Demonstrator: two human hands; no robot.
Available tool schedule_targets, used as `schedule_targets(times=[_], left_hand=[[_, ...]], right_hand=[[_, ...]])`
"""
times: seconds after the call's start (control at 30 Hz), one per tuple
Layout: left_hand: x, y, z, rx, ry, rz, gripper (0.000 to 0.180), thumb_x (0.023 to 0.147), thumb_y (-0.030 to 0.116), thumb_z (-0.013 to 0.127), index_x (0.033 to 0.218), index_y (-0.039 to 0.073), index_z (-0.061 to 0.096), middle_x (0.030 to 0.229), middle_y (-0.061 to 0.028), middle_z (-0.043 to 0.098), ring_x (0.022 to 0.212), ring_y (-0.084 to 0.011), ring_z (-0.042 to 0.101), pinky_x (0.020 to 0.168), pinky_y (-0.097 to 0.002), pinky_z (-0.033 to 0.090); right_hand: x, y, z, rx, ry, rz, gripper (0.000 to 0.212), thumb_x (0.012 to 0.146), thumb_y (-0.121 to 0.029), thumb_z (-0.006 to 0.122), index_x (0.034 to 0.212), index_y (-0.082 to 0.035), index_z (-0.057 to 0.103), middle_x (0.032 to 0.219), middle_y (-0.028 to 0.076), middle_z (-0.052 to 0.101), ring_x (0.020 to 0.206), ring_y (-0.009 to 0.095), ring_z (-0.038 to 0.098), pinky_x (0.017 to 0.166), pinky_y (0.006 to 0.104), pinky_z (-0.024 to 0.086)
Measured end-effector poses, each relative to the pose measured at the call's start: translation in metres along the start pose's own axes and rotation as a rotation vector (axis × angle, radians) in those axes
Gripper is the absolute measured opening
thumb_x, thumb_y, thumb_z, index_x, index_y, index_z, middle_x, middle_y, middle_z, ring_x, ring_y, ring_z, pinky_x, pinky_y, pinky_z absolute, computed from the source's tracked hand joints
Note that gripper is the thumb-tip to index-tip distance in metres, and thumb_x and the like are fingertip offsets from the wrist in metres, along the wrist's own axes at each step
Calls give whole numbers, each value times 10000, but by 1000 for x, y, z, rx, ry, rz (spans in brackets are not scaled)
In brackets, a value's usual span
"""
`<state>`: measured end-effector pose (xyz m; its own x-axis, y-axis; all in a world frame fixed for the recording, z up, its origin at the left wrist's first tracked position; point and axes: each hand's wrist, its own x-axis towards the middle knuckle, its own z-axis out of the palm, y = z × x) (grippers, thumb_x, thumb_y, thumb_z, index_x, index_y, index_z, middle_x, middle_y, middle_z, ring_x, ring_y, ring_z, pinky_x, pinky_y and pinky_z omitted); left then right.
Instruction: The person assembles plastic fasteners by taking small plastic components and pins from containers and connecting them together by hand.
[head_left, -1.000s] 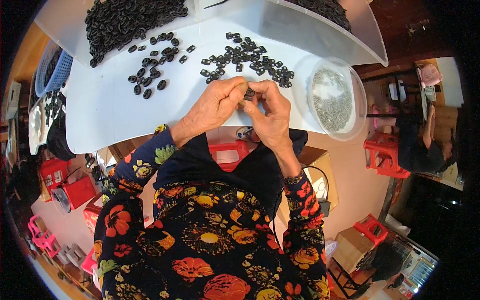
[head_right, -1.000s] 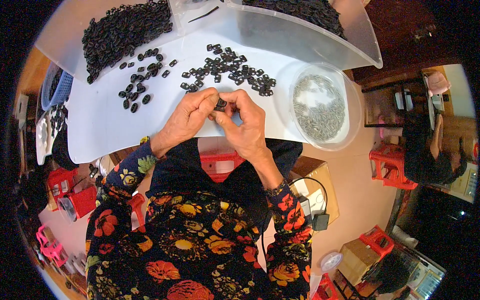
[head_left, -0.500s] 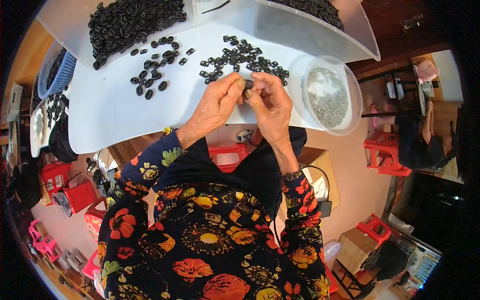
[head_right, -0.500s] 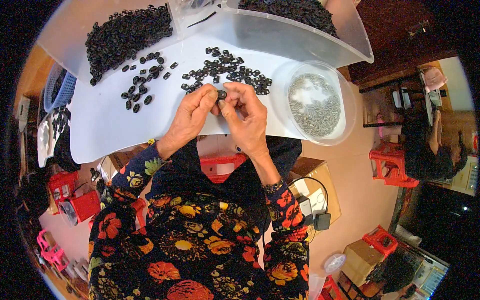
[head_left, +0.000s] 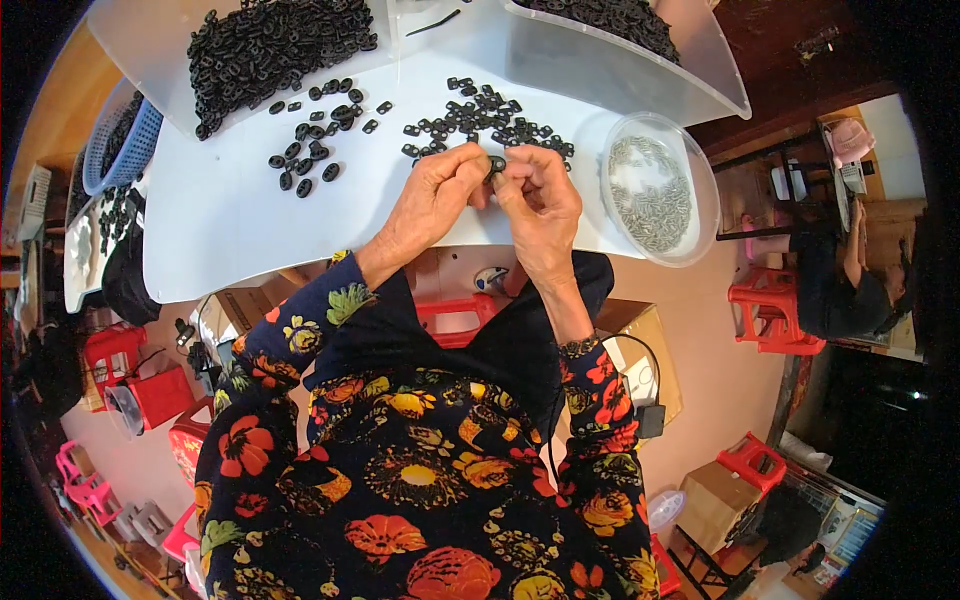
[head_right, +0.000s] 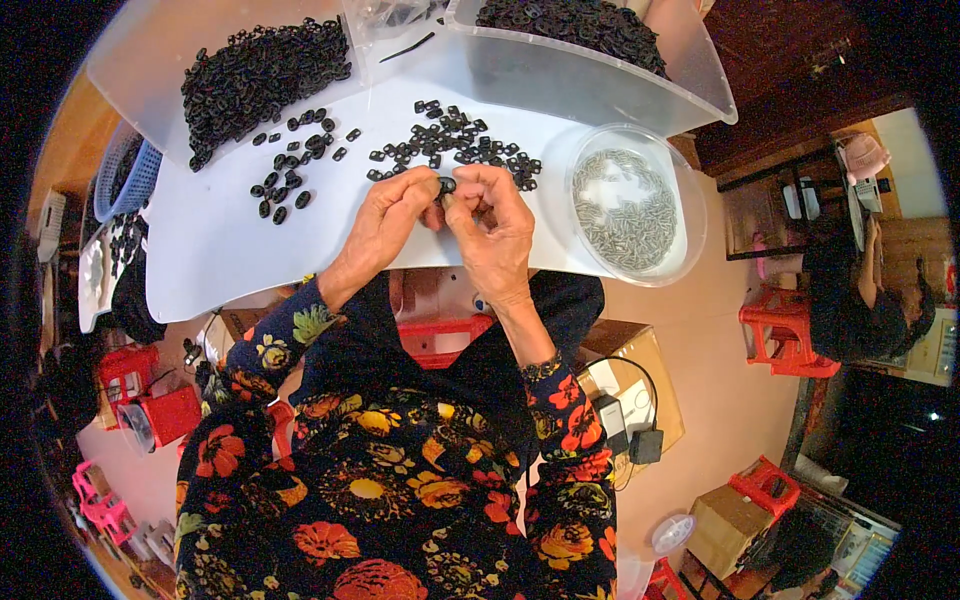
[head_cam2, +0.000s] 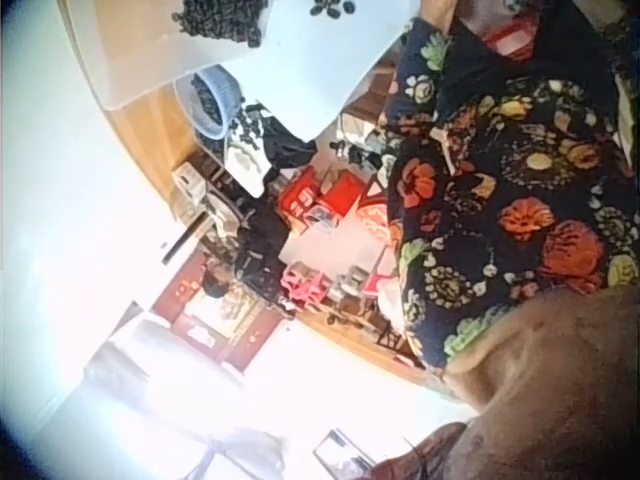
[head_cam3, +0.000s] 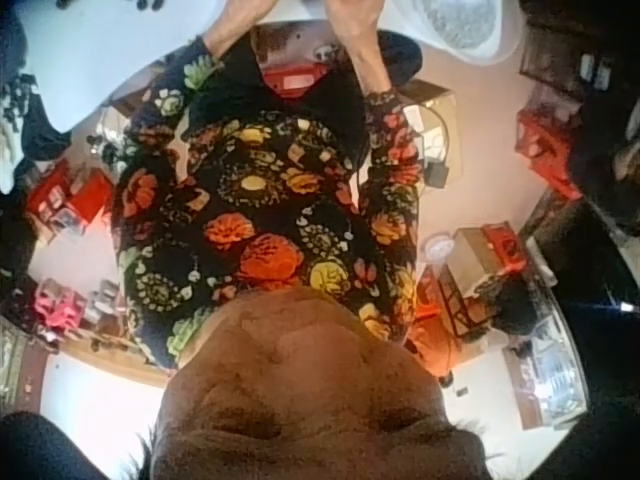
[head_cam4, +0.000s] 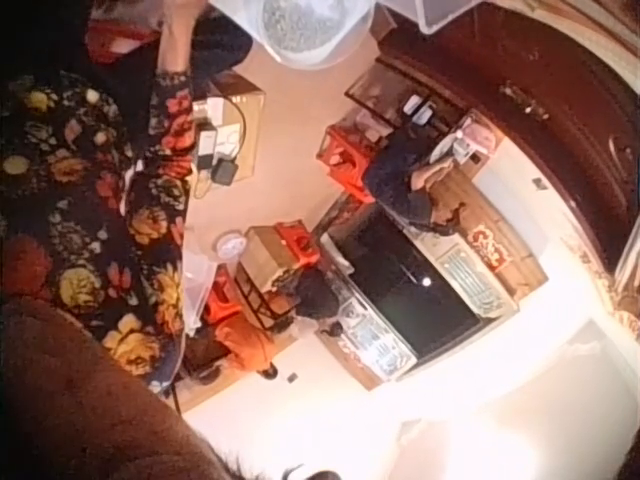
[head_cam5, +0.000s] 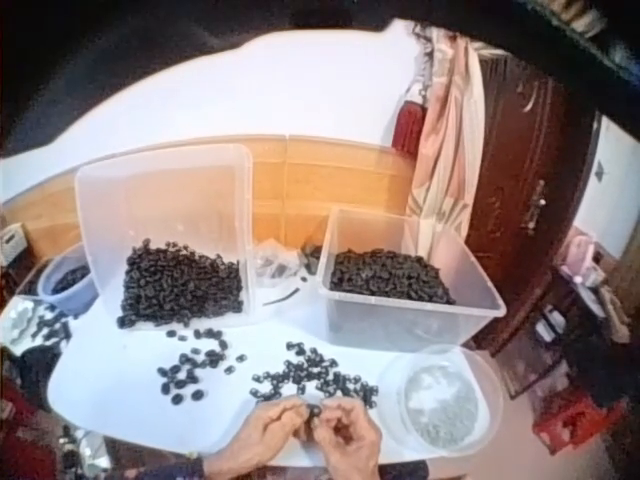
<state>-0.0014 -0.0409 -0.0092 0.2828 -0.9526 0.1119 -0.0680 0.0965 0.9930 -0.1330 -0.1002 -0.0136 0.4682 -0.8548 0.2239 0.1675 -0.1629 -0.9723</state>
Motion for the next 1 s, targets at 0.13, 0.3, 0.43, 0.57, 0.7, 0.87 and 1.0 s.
schedule_targets(times=[0.13,0.3,0.43,0.57,0.7,0.87,1.0], left_hand=[[0,4,-2,36,-21,-47,230,916,143,424,754,7,514,594,-11,473,575,-86,434,543,-255,380],[2,0,-2,20,-41,-55,228,907,148,433,739,10,503,587,-2,447,564,-83,408,539,-254,371],[2,-2,-3,-3,-23,-67,225,908,146,438,756,2,519,611,-2,473,584,-76,441,545,-252,390],[1,-3,-1,-95,-10,-82,218,910,132,440,772,-8,533,637,-3,496,608,-69,470,562,-245,419],[0,-5,-3,-94,-39,-56,209,911,126,441,776,-8,526,649,1,494,608,-66,467,568,-240,423],[0,-5,-4,-114,-65,-40,195,913,133,444,791,-2,515,670,1,496,609,-65,468,569,-238,424],[1,-3,-2,-99,-65,-70,203,914,138,445,794,-7,519,673,0,497,604,-71,468,572,-239,425]], right_hand=[[1,0,-3,-27,-48,13,229,837,20,594,1052,-54,559,800,-32,552,726,37,504,656,191,429],[0,1,-4,-59,-55,25,236,835,22,593,1058,-54,570,795,-34,543,732,35,499,664,189,429],[2,-5,-1,-82,-113,27,291,817,37,605,1098,-35,580,793,-35,534,727,42,499,676,198,443],[2,2,-2,-34,-150,32,333,786,51,641,1107,-6,578,820,-23,523,719,53,493,683,209,458],[1,5,-1,-81,-133,19,360,758,63,663,1105,-1,590,827,-7,522,712,65,493,665,211,456],[1,3,0,-253,-88,-146,391,729,81,668,1105,-17,625,826,25,532,691,91,503,631,217,449],[1,6,-1,-248,-84,-163,392,730,72,674,1108,-23,627,828,31,537,693,94,508,630,221,453]])
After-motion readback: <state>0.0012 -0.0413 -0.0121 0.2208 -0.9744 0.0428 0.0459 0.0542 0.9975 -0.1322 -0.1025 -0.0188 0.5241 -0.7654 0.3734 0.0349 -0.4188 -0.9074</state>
